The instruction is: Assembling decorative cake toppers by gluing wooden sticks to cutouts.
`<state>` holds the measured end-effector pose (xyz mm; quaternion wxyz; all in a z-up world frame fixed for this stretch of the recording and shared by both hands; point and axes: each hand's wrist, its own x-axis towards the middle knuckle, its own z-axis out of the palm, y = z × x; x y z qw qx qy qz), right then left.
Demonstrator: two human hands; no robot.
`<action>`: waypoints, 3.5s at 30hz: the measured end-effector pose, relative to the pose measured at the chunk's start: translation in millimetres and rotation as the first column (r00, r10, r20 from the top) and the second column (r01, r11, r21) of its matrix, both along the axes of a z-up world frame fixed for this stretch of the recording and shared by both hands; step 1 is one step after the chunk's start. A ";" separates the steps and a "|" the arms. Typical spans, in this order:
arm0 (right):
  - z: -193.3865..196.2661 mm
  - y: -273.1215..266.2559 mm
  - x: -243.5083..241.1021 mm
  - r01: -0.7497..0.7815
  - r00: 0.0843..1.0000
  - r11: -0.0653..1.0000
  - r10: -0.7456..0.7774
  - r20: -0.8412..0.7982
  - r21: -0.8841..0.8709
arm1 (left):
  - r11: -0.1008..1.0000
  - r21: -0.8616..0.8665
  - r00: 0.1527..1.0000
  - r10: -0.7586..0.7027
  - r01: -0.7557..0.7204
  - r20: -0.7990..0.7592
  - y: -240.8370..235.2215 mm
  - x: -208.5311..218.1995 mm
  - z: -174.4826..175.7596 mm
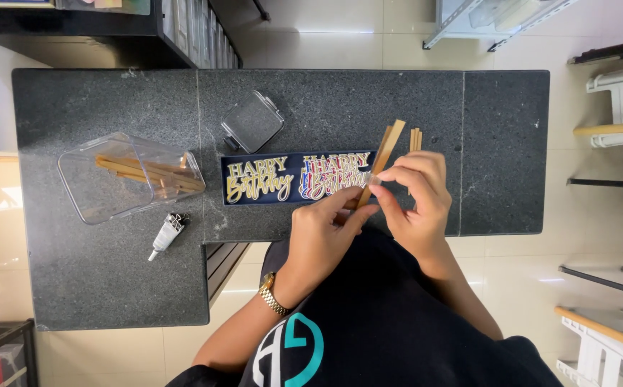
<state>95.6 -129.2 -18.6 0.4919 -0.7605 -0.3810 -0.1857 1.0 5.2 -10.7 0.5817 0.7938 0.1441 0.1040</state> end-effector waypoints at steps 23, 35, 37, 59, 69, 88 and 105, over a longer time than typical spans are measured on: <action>-63.3 -19.9 -6.8 0.136 0.230 0.802 0.546 -0.806 0.582 | 0.723 -0.650 0.957 -0.288 0.233 0.022 -2.3 -2.9 -25.4; -61.3 -69.5 -24.3 0.277 0.413 0.798 0.404 -0.816 0.535 | 0.784 -0.461 0.821 -0.541 0.415 -0.182 19.2 -27.7 -14.4; -67.1 -82.5 -33.7 0.316 0.420 0.776 0.401 -0.814 0.546 | 0.780 -0.436 0.782 -0.579 0.450 -0.229 22.2 -32.2 -16.2; -386.8 -537.7 12.5 0.986 -0.035 0.162 -0.056 -0.998 -0.043 | 0.876 0.346 0.767 -0.041 0.336 -0.641 -169.6 92.8 -187.5; -496.5 -540.1 76.1 0.753 -0.404 0.494 -0.174 -0.898 -0.434 | 0.652 0.726 0.779 0.331 0.219 -0.532 -194.7 90.7 -260.6; -519.0 -547.3 208.8 0.725 -0.382 0.591 -0.081 -0.920 -0.353 | 0.838 0.199 0.549 0.494 -0.509 -0.674 -224.4 110.7 -174.9; -192.3 -210.8 102.3 -0.191 0.366 0.947 0.312 -0.877 0.257 | 0.814 -0.448 0.928 0.295 -0.370 -0.229 -243.6 82.6 -202.5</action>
